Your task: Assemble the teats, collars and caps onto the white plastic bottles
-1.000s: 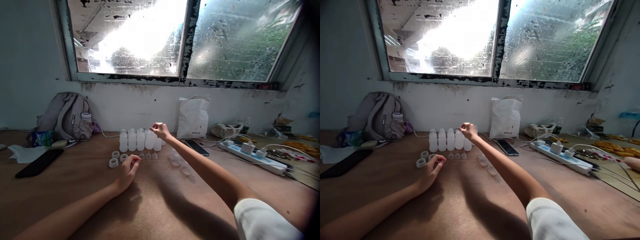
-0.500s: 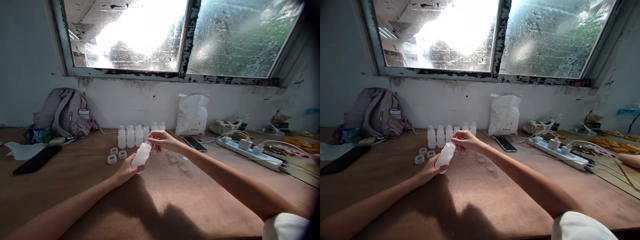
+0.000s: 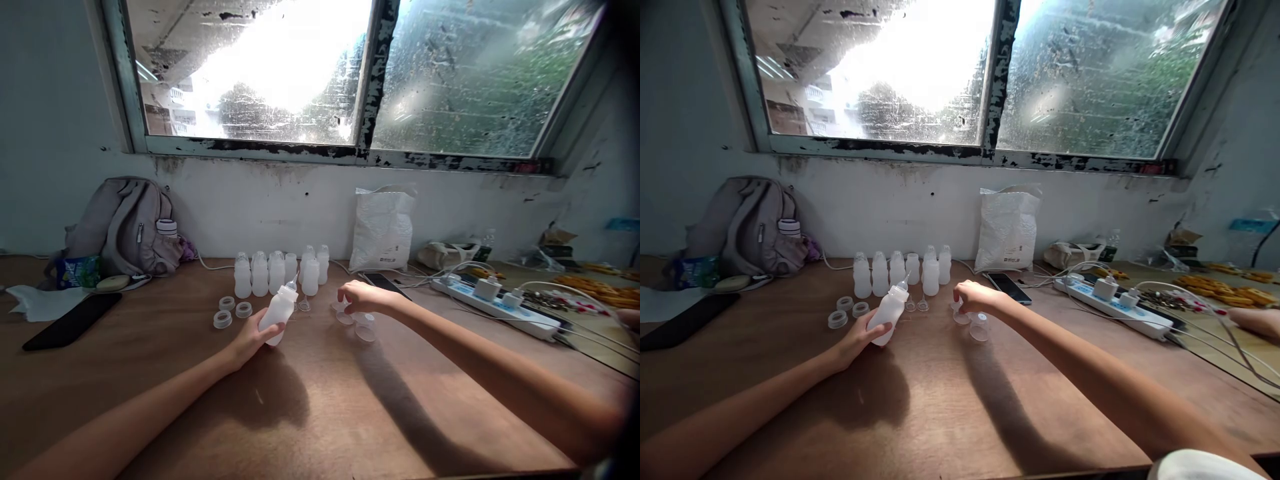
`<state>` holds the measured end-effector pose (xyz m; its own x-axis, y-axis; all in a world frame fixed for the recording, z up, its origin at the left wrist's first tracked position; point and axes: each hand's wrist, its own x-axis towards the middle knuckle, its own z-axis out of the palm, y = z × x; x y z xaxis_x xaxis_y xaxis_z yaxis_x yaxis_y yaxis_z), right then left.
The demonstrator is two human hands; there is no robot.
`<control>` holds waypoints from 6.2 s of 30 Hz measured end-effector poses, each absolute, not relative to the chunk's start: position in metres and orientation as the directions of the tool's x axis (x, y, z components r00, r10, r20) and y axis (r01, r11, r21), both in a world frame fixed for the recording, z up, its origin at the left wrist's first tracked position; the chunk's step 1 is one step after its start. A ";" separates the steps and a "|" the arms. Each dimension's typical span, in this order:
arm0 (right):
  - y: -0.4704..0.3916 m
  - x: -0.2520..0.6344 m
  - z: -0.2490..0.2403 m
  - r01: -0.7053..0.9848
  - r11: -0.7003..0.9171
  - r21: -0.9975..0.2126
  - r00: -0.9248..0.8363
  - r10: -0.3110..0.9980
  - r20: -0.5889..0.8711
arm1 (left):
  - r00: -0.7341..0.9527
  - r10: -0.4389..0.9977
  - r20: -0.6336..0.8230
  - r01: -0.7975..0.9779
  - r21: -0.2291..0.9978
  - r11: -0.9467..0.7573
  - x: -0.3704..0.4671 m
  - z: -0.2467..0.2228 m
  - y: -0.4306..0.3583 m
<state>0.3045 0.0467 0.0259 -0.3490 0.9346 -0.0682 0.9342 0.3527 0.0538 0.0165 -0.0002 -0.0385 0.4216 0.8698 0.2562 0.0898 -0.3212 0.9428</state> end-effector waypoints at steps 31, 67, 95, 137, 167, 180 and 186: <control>0.030 0.267 0.065 0.661 0.305 -0.686 -0.346 0.935 0.082 | 0.565 0.804 0.186 0.066 0.961 -0.269 0.015 -0.036 -0.002; 0.005 0.249 0.041 0.371 0.201 -0.906 -0.533 0.845 -0.031 | 0.675 0.735 0.062 0.022 0.994 -0.104 0.007 -0.030 -0.006; -0.004 0.218 0.035 0.569 0.388 -0.725 -0.449 0.885 0.121 | 0.686 0.723 0.082 -0.003 0.994 -0.109 0.007 -0.036 -0.003; 0.116 0.211 0.091 0.923 0.344 -0.171 -0.275 0.902 0.332 | 0.417 0.903 0.102 -0.177 0.984 -0.030 0.013 -0.053 0.011; 0.130 0.261 0.075 0.959 0.264 -0.100 -0.212 0.908 0.362 | 0.414 0.903 0.118 -0.091 0.992 -0.088 0.014 -0.058 0.014; 0.088 0.260 0.105 0.914 0.366 -0.176 -0.219 0.809 0.545 | 0.418 0.898 0.134 -0.084 0.990 -0.109 0.014 -0.059 0.014; 0.038 0.234 0.118 0.798 0.502 -0.332 -0.247 0.776 0.580 | 0.408 0.898 0.164 -0.121 0.985 -0.125 0.015 -0.052 0.008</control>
<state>0.2339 0.0379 0.1176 -0.2465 0.7761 0.5804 0.7983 0.5022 -0.3325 0.0146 0.0084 -0.0518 0.4082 0.8980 0.1640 -0.1210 -0.1248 0.9848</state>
